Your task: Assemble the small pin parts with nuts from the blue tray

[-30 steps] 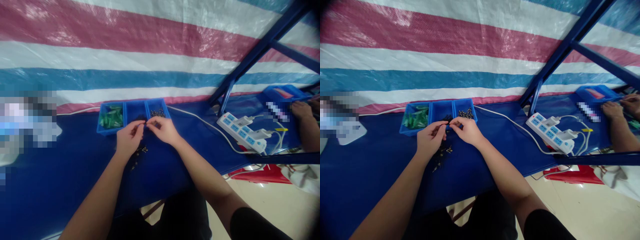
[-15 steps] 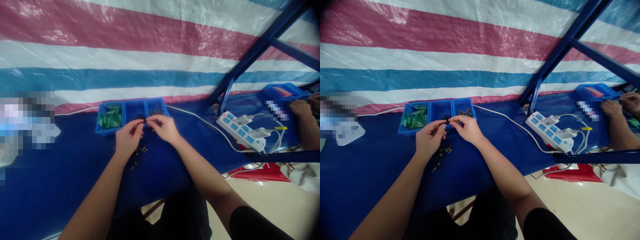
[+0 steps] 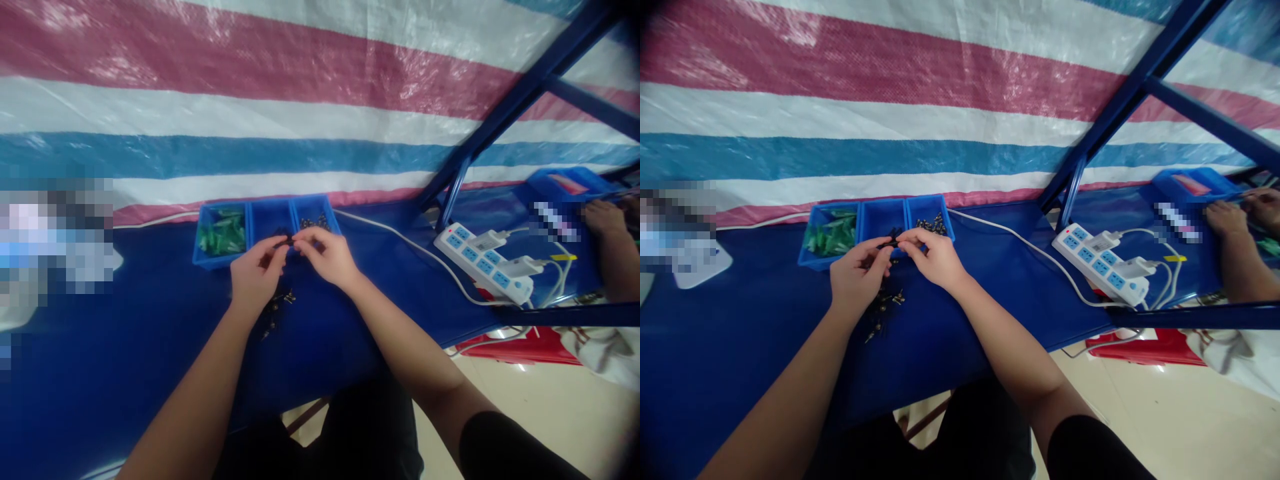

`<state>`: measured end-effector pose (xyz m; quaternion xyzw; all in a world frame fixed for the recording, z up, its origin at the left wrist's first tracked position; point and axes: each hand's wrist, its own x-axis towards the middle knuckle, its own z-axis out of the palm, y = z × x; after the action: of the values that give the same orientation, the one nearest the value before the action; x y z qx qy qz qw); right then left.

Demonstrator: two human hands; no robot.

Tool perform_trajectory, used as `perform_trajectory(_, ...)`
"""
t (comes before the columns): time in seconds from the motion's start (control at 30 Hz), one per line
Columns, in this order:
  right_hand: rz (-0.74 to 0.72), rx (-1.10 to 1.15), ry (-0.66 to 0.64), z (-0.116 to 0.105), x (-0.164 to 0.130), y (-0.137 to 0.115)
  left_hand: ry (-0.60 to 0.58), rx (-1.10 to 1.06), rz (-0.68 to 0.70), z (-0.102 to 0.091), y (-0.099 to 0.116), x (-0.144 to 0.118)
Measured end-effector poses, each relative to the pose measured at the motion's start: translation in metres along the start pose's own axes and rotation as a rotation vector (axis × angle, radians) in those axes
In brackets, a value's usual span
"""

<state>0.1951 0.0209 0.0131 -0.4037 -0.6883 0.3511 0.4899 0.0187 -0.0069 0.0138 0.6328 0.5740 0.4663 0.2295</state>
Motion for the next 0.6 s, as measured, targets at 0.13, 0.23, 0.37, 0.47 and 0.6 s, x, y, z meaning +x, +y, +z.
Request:
perform_trajectory(0.13, -0.014, -0.034, -0.021, -0.0016, -0.0007, 0.0006, -0.007, 0.002, 0.002, 0.0003, -0.0017, -0.0002)
perform_trajectory(0.23, -0.017, -0.049, -0.028, -0.0024, -0.0011, 0.0009, -0.005, 0.003, -0.004, 0.0003, -0.0007, -0.0005)
perform_trajectory(0.37, -0.033, -0.040, -0.039, -0.0027, -0.0012, -0.0002, -0.007, -0.003, -0.013, 0.0003, 0.0002, -0.0007)
perform_trajectory(0.47, -0.027, -0.060, -0.042, -0.0033, -0.0012, -0.0014, -0.013, -0.012, -0.016, 0.0007, -0.0009, -0.0010)
perform_trajectory(0.6, -0.016, -0.057, -0.045, -0.0038, -0.0013, -0.0023, -0.044, -0.021, -0.019, 0.0013, -0.0020, -0.0013)
